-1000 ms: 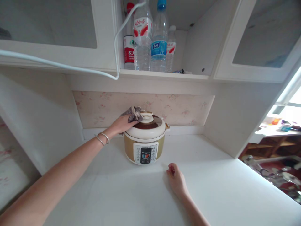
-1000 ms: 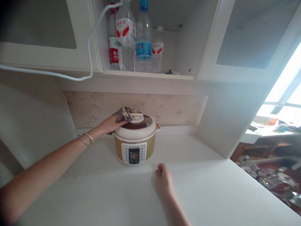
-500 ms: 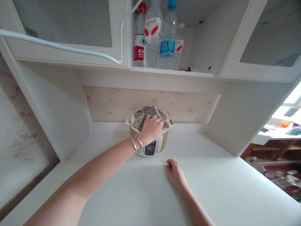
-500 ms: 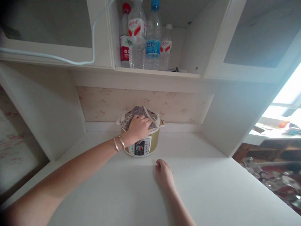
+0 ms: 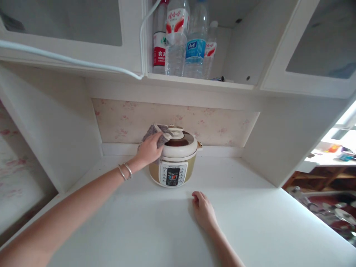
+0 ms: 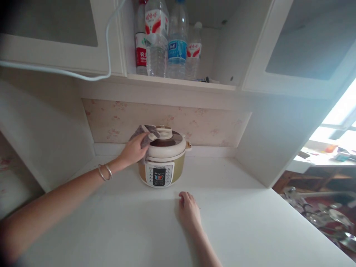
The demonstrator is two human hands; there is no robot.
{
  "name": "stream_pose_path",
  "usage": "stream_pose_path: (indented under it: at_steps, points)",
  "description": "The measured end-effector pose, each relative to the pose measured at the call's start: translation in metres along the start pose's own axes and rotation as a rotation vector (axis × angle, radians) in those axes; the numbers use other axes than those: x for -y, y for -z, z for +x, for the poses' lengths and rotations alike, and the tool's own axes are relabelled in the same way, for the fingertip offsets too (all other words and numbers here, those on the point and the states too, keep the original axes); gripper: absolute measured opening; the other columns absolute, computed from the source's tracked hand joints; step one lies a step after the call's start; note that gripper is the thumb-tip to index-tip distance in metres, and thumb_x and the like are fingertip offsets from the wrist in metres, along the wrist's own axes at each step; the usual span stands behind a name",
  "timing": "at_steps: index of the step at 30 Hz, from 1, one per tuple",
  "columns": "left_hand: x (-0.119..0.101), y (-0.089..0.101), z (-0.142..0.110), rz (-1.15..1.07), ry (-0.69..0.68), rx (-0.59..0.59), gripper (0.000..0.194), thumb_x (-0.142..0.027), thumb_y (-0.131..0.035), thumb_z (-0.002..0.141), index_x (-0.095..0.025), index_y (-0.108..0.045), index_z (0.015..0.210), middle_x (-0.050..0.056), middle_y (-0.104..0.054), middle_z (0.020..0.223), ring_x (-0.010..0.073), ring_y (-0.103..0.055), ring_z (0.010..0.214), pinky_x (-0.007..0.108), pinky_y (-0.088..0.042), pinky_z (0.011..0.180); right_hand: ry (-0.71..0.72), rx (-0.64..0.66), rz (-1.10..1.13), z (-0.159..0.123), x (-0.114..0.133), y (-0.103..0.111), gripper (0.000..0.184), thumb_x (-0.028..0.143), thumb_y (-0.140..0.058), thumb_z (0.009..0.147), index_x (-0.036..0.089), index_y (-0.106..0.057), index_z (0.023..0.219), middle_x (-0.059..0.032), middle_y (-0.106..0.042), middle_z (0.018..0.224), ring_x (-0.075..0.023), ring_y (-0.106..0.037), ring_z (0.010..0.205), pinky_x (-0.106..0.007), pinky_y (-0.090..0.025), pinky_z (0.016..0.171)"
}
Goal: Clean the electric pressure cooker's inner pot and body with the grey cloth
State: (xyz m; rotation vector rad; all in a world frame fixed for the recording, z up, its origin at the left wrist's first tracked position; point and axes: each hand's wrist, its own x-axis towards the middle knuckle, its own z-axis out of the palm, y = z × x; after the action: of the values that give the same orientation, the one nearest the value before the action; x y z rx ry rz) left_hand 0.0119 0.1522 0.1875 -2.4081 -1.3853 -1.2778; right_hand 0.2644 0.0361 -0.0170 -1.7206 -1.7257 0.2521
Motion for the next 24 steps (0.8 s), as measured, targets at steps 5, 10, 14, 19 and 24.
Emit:
stream_pose_path:
  at_steps: [5,10,14,19,24]
  points:
    - [0.044,0.009,0.052,-0.159,0.443,-0.035,0.034,-0.034,-0.049,0.084,-0.018,-0.059,0.113,0.009,-0.068,0.105,0.0258,-0.064,0.094,0.036,-0.05,0.081,-0.006,0.037,-0.031,0.002,0.006,0.003,0.028,0.015,-0.037,0.084,0.024,-0.06,0.097,-0.0033,-0.065,0.094,-0.0189,-0.06,0.086,-0.028,-0.042,0.077]
    - [0.026,-0.012,0.123,-0.246,0.345,0.167,0.025,-0.028,-0.053,0.08,-0.015,-0.066,0.098,0.009,-0.07,0.09,0.0227,-0.064,0.078,0.036,-0.051,0.075,-0.026,0.046,-0.021,0.003,0.004,0.003,0.027,0.014,-0.039,0.081,0.023,-0.059,0.097,-0.0032,-0.065,0.091,-0.0183,-0.06,0.083,-0.028,-0.042,0.075]
    - [-0.024,-0.035,0.167,-0.101,0.098,0.44,0.019,-0.02,-0.061,0.072,-0.012,-0.069,0.088,0.013,-0.07,0.085,0.0253,-0.064,0.079,0.038,-0.049,0.075,-0.016,0.029,0.004,0.003,-0.002,0.0,0.023,0.018,-0.039,0.083,0.023,-0.059,0.094,-0.0023,-0.064,0.087,-0.0175,-0.059,0.078,-0.027,-0.042,0.07]
    - [-0.091,-0.059,0.164,0.2,-0.28,0.648,0.026,-0.016,-0.064,0.068,-0.012,-0.069,0.093,0.018,-0.069,0.093,0.0295,-0.064,0.086,0.039,-0.047,0.075,-0.015,0.027,0.029,0.004,-0.006,-0.001,0.022,0.017,-0.038,0.083,0.022,-0.058,0.092,-0.0023,-0.063,0.085,-0.0171,-0.059,0.077,-0.026,-0.041,0.069]
    - [-0.116,-0.069,0.091,0.174,-0.554,0.592,0.038,-0.014,-0.054,0.074,-0.02,-0.063,0.111,0.012,-0.07,0.104,0.0247,-0.065,0.091,0.034,-0.046,0.08,-0.02,0.027,0.082,0.001,-0.008,0.002,0.02,0.018,-0.041,0.081,0.022,-0.057,0.091,-0.0019,-0.062,0.083,-0.0165,-0.058,0.074,-0.026,-0.042,0.067]
